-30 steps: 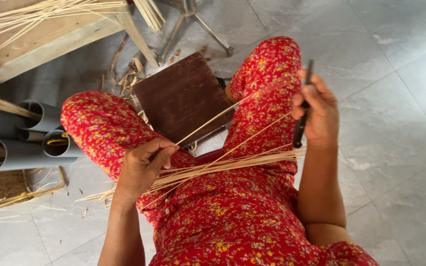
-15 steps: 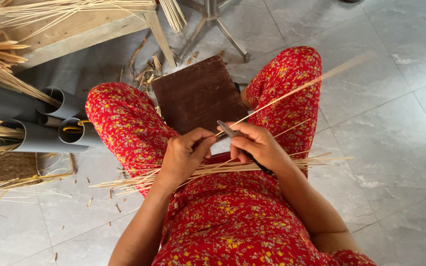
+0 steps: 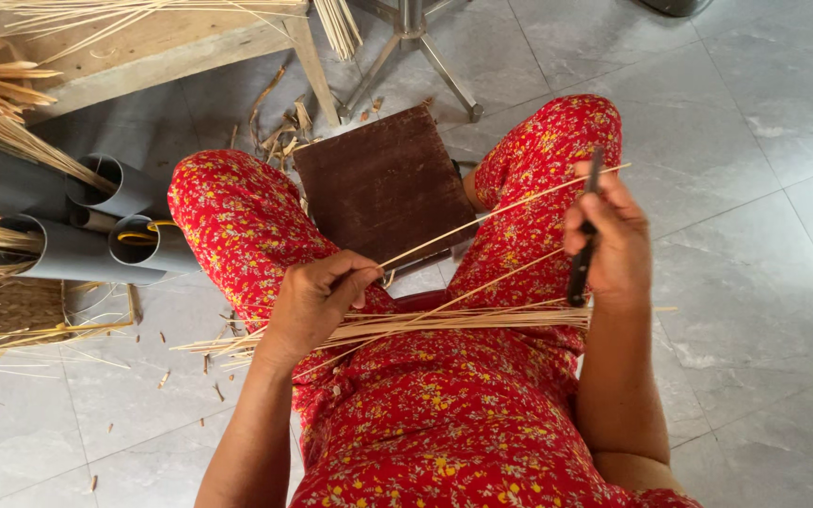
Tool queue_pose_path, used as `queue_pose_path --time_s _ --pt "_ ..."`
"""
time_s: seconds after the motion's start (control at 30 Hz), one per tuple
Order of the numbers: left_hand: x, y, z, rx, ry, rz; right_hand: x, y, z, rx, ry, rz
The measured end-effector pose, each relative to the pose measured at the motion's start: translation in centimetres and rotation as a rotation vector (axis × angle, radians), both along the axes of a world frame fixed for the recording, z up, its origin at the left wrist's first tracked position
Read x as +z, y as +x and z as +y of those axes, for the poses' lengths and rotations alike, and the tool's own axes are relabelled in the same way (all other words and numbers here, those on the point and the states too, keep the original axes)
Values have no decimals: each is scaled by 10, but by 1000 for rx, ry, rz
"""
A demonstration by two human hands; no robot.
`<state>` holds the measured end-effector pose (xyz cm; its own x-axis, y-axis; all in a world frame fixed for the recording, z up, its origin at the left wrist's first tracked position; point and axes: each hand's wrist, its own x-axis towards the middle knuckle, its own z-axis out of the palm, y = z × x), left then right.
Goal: The person sits on a low stool with a wooden board on their lap and shaves thin bamboo strips with a small knife, drawing the blade along each strip to thin it. They place finished strips on a growing pile across their lap and set completed strips onto a bundle beside them.
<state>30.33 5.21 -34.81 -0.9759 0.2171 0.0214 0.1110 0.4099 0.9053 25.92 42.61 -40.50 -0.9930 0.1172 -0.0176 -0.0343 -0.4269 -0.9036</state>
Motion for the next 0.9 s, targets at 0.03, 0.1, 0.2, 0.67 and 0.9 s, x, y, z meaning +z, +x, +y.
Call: queue_pose_path --time_s 0.03,0.1,0.2,0.67,0.9 --pt "0 0 -2 10 -8 -3 0 0 8 -30 -54 0" --pt "0 0 -3 40 10 16 0 -1 16 -76 -109 -2" --pt "-1 -2 0 95 18 16 5 5 16 -87 -68 1" --pt "1 -8 44 -10 0 23 18 26 -100 584 264 -77" --pt "4 -6 25 -15 24 78 13 11 -61 271 201 -22"
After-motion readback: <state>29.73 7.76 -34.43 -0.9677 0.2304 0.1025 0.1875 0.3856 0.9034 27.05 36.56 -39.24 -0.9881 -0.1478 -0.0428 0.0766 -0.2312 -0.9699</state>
